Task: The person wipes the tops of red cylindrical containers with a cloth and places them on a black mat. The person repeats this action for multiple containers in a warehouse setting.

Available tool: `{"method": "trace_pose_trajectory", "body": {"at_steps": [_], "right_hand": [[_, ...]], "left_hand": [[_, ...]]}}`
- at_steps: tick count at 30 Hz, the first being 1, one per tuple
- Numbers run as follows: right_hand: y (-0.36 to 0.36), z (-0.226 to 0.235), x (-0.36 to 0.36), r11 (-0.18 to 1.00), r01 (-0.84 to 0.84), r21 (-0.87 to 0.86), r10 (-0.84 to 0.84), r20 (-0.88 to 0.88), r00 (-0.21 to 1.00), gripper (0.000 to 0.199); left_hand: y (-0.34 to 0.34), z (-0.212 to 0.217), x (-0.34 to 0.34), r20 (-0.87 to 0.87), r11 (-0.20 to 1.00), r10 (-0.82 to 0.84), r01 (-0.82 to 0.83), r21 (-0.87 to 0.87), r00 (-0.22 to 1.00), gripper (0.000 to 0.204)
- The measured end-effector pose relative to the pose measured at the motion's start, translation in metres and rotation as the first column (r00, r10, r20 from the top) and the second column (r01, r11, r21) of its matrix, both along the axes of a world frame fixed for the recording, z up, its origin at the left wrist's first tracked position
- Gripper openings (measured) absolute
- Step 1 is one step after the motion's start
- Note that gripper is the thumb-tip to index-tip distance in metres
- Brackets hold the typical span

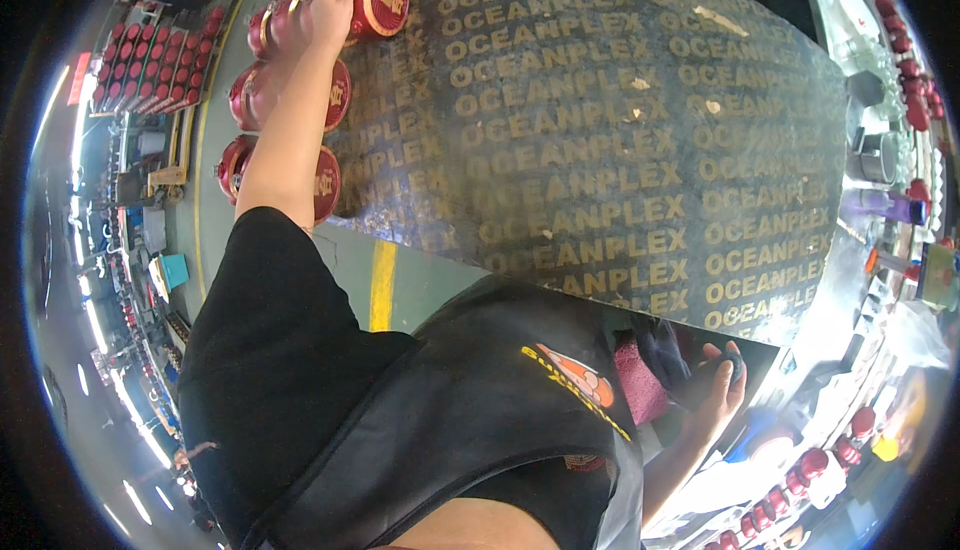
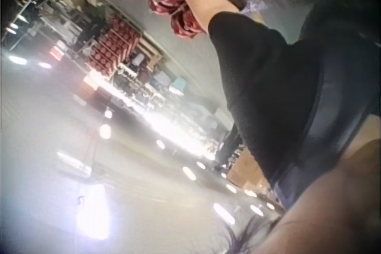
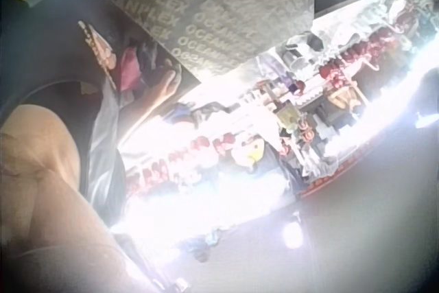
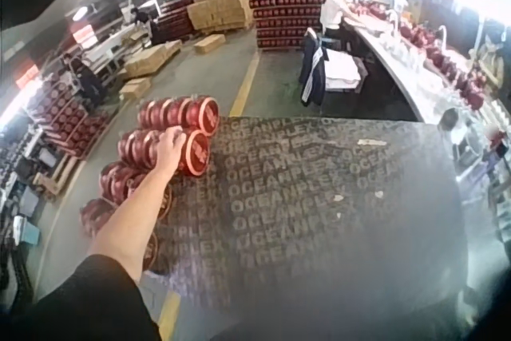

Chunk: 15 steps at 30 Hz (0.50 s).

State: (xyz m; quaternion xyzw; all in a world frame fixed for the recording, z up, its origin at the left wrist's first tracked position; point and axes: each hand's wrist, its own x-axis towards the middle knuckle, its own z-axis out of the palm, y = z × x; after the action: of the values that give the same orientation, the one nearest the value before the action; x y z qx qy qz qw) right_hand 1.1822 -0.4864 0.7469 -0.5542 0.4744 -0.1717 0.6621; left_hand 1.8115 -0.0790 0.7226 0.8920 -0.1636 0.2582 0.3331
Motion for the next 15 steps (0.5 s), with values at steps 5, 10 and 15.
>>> {"method": "trace_pose_trajectory", "body": {"at_steps": [5, 10, 15], "right_hand": [[0.006, -0.006, -0.018, 0.999, 0.053, -0.007, -0.054, -0.048, 0.997, 0.045], [0.018, -0.016, -0.051, 0.994, 0.104, 0.019, -0.102, -0.081, 0.992, 0.041], [0.026, -0.025, -0.07, 0.979, 0.19, 0.07, -0.183, -0.089, 0.979, 0.038]], "left_hand": [[0.004, -0.002, 0.006, 0.031, 0.993, 0.031, -0.034, 0.109, 0.999, 0.038], [-0.005, 0.011, -0.001, 0.074, 0.997, 0.063, -0.065, 0.029, 0.995, 0.037], [-0.087, 0.051, -0.047, 0.245, 0.986, -0.169, 0.164, 0.041, 0.955, 0.041]]}}
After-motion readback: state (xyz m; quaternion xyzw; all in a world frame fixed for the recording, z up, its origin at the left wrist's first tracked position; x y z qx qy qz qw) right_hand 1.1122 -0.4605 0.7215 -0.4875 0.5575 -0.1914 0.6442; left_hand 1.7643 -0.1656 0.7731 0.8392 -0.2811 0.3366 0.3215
